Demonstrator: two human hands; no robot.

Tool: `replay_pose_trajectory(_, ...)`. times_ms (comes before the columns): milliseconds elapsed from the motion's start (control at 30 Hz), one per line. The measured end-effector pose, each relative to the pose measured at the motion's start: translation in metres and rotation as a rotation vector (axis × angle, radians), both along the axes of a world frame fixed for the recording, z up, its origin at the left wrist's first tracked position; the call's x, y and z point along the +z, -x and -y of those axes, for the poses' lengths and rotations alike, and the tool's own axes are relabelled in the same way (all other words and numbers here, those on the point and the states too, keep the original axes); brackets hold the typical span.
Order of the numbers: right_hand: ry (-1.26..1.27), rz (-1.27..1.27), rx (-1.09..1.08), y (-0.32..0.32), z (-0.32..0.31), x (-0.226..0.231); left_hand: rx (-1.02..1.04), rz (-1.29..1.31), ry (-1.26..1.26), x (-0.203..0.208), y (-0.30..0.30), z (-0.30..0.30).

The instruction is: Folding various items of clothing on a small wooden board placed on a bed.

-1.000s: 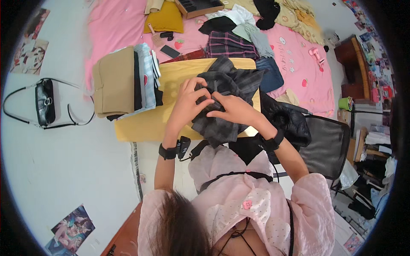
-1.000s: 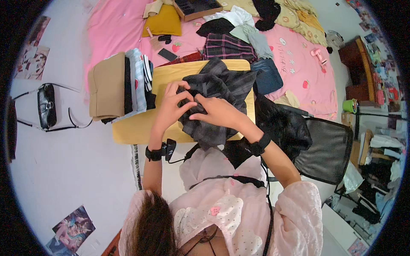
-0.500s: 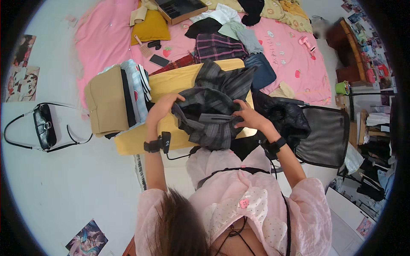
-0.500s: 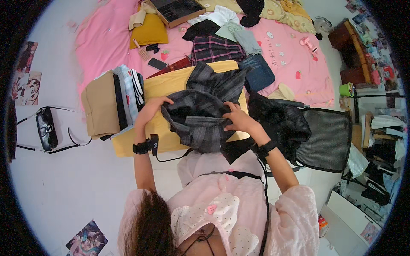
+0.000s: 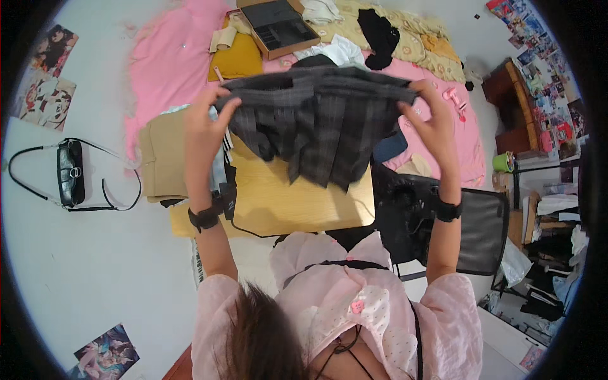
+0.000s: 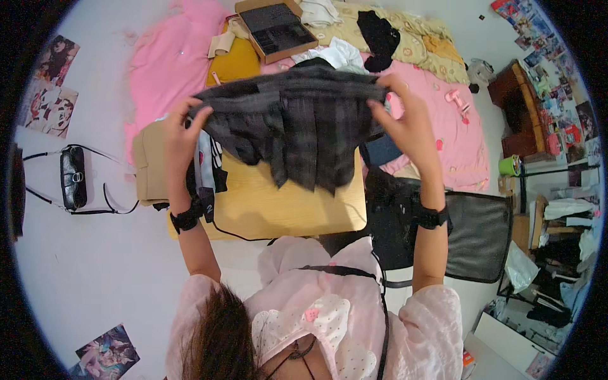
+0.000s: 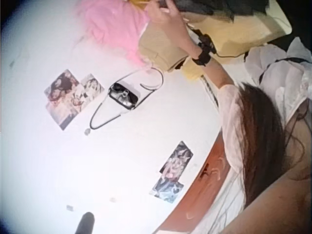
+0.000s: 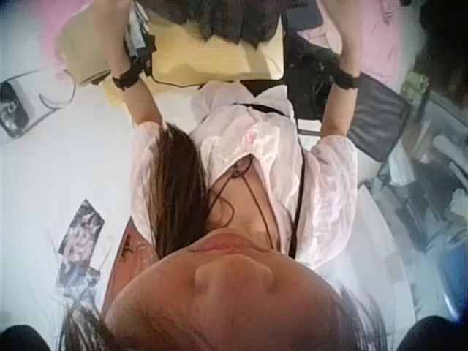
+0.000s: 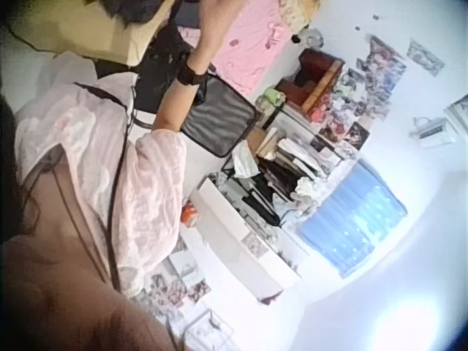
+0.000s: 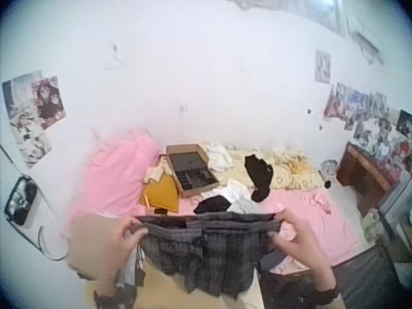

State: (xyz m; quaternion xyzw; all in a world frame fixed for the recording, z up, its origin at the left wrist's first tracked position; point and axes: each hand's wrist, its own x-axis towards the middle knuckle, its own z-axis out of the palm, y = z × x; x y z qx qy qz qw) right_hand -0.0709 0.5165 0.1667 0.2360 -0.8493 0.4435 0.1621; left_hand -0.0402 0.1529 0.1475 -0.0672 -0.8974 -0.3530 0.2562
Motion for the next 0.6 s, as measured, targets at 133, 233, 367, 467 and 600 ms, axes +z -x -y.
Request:
replay_pose_trajectory(133, 0.495, -0.024, 0.128, -0.013, 0.014, 0.052, -0.009, -0.188, -0.288, 0.054, -0.013, -0.016)
replay_pose_trajectory(233, 0.614, -0.037, 0.148, -0.022, 0.012, 0.064, -0.032, -0.383, -0.138, 0.065, -0.022, -0.020)
replay_pose_trajectory(367, 0.508, -0.039, 0.096, -0.025, -0.002, 0.048, -0.149, -0.226, -0.029, 0.069, -0.046, -0.023)
replay_pose_trajectory(467, 0.391, -0.023, -0.004, -0.039, -0.001, 0.041, -0.232, -0.132, -0.063, 0.059, -0.057, -0.018)
replay_pose_trajectory(600, 0.397, -0.045, -0.079, -0.055, -0.011, 0.037, -0.341, -0.080, -0.380, 0.051, -0.073, -0.010)
